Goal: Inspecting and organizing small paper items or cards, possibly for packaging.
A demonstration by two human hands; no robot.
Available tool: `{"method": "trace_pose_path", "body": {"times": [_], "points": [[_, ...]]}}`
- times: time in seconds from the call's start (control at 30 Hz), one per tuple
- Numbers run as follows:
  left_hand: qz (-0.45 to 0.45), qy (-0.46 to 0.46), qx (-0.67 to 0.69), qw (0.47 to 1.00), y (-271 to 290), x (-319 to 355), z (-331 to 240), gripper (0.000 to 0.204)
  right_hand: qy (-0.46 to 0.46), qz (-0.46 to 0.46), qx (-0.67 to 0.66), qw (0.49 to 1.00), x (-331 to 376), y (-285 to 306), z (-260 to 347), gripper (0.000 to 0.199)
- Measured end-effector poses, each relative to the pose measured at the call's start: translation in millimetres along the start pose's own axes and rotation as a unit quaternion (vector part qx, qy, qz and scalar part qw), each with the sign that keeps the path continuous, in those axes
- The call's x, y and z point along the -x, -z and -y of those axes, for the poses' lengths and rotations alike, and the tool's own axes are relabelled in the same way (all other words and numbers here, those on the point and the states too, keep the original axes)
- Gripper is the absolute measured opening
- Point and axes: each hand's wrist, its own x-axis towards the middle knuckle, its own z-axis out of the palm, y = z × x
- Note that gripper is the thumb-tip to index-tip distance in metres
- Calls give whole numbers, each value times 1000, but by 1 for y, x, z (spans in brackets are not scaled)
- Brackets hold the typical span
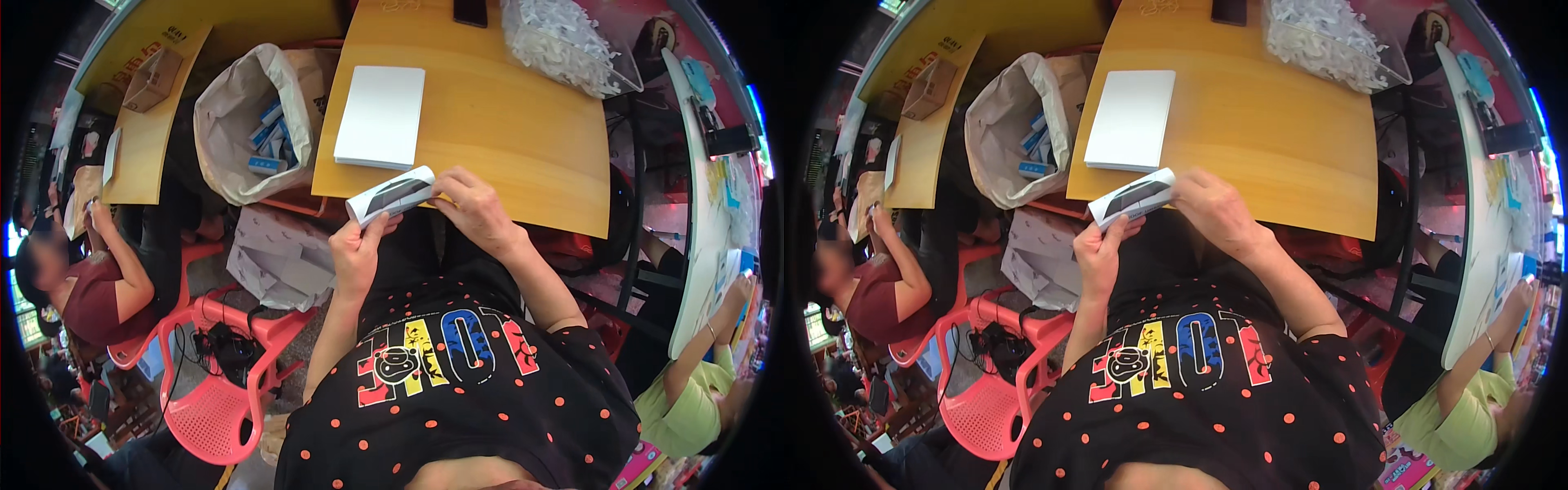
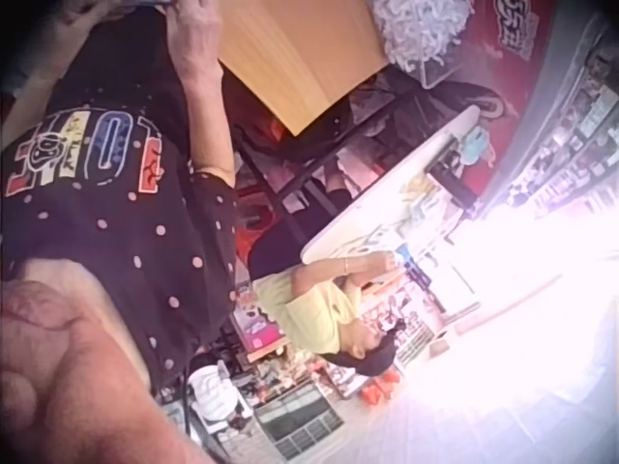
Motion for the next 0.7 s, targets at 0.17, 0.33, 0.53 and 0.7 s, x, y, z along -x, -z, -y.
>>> {"method": "trace_pose_path", "body": {"times": [0.17,0.33,0.53,0.7], "points": [[-9,-27,-66,997,-2,3,-4,22,33,38,-11,999,-6,0,-1,11],[-21,-69,-173,982,-3,3,-4,19,54,58,-4,997,-9,-2,-4,14],[-42,-87,-151,984,-9,4,-8,20,54,69,12,996,-10,-5,-2,16],[-68,-106,-157,980,-11,4,-8,16,51,67,10,996,-11,-9,0,13]]}}
